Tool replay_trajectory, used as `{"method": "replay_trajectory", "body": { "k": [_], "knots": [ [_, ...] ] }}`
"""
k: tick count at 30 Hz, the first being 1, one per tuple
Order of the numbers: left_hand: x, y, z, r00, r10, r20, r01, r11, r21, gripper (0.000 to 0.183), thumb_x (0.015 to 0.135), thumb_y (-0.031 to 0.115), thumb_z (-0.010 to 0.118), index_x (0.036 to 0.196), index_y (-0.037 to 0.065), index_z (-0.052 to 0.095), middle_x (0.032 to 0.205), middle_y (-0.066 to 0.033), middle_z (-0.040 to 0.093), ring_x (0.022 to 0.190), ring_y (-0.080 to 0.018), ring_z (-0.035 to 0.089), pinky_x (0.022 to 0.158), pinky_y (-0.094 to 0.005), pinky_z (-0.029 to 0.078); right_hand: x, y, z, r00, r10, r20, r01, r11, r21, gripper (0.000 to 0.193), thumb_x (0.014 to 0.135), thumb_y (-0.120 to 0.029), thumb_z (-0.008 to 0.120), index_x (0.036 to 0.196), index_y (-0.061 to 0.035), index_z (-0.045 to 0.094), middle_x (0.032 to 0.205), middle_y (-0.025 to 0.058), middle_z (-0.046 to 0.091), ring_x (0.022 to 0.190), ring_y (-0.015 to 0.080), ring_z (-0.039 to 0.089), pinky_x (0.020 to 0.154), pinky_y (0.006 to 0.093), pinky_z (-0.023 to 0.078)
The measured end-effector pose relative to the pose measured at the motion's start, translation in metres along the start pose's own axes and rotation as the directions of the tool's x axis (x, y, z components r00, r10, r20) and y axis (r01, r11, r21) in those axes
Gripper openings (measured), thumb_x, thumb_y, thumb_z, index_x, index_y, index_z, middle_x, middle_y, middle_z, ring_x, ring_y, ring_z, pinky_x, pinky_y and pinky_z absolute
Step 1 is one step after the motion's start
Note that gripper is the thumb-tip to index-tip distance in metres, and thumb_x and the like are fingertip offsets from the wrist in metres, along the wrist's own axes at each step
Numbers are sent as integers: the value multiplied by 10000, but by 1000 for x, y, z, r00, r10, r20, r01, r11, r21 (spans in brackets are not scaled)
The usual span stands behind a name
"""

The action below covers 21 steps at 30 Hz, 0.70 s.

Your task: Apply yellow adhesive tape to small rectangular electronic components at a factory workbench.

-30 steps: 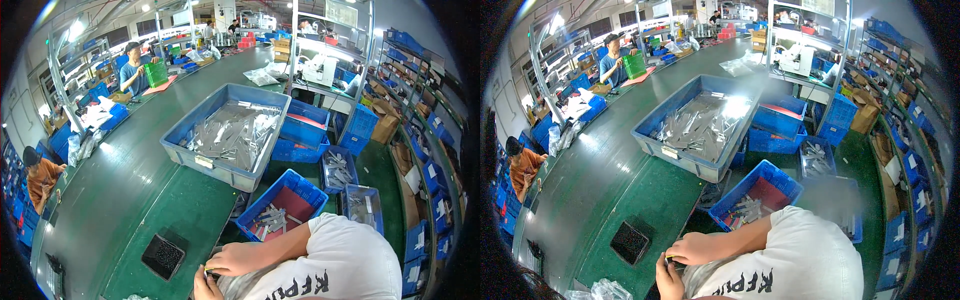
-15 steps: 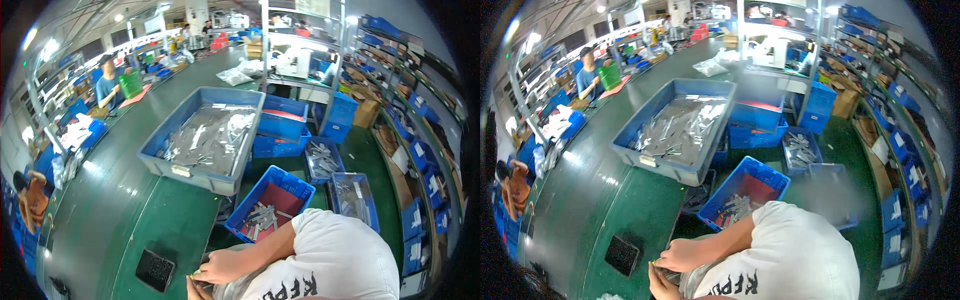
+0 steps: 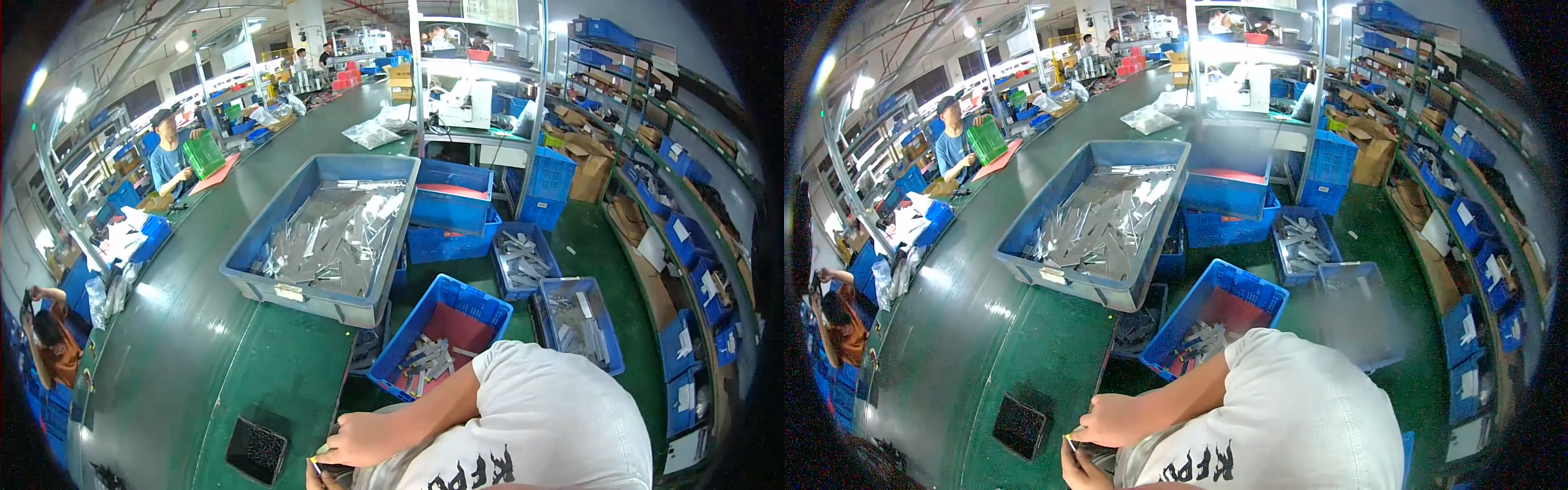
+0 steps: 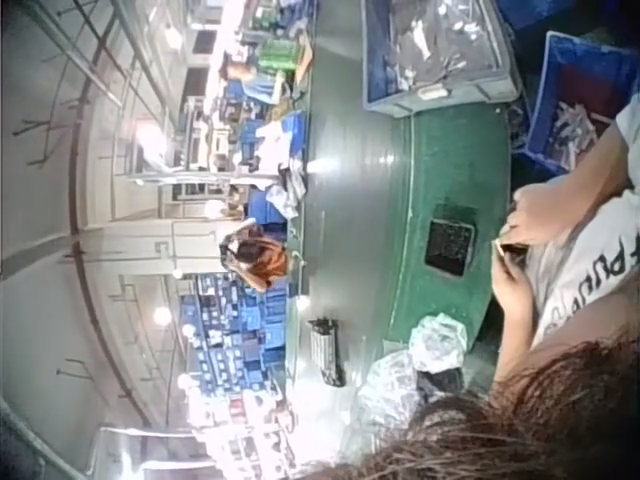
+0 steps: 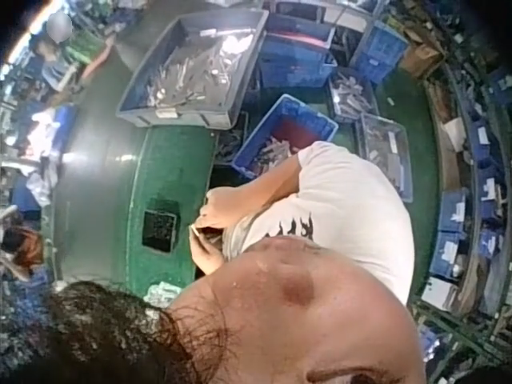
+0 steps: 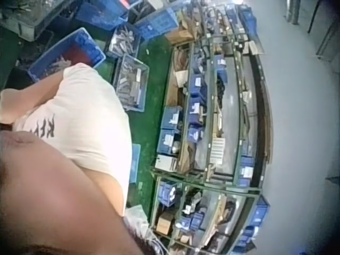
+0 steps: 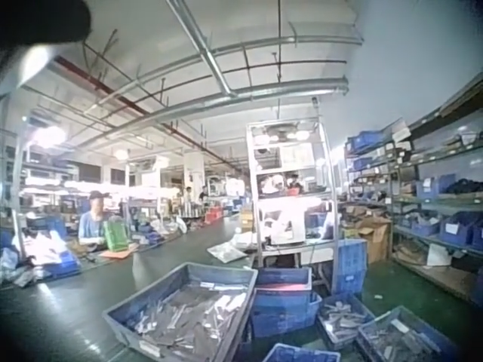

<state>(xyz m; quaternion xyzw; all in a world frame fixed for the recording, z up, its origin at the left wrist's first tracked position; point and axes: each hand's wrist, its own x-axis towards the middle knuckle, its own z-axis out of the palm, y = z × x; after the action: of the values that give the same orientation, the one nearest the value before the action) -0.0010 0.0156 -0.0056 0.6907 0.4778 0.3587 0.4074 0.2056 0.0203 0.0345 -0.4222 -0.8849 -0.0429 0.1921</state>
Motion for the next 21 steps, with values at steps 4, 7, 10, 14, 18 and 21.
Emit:
{"method": "replay_trajectory", "body": {
  "k": [4,7,10,14,18,21],
  "knots": [
    [0,4,-2,996,-94,6,95,995,-33,410,1027,186,517,1381,-19,491,1066,-163,666,802,-193,671,660,-319,569,1,0,1,999,-23,-46,24,1000,13,369,898,-278,534,1222,-110,589,773,1,615,603,188,625,610,352,455],
    [1,7,0,986,-168,17,169,985,-38,409,1030,199,512,1374,-21,495,1099,-182,661,853,-227,670,709,-339,565,0,1,-4,1000,-12,-19,12,1000,13,359,903,-273,533,1220,-116,596,770,3,615,613,195,626,613,360,449],
    [-1,34,-4,995,20,-96,-16,999,41,423,1032,197,504,1388,-29,476,1158,-209,639,934,-263,656,791,-356,549,3,0,-3,1000,-15,-5,15,999,35,355,904,-274,535,1219,-123,603,767,6,615,616,201,625,614,360,444],
    [5,4,-3,998,52,25,-54,993,104,416,1028,149,489,1388,-57,466,1241,-240,595,1014,-277,629,865,-350,519,2,4,-2,999,-42,-25,43,998,54,345,900,-263,540,1211,-129,609,762,4,613,619,201,624,607,356,441],
    [7,-18,2,995,94,24,-96,990,100,414,1032,126,474,1407,-45,437,1195,-207,606,959,-236,638,809,-334,541,3,4,2,999,-28,-42,30,999,45,346,888,-248,544,1205,-129,615,757,-2,609,617,190,616,593,346,430],
    [6,-24,0,996,76,49,-79,996,50,414,1035,114,459,1418,-38,415,1167,-185,609,934,-214,639,780,-322,551,4,4,2,999,-33,-3,33,999,13,365,882,-246,546,1222,-133,613,753,-4,606,617,185,613,588,339,422]
  ]
}}
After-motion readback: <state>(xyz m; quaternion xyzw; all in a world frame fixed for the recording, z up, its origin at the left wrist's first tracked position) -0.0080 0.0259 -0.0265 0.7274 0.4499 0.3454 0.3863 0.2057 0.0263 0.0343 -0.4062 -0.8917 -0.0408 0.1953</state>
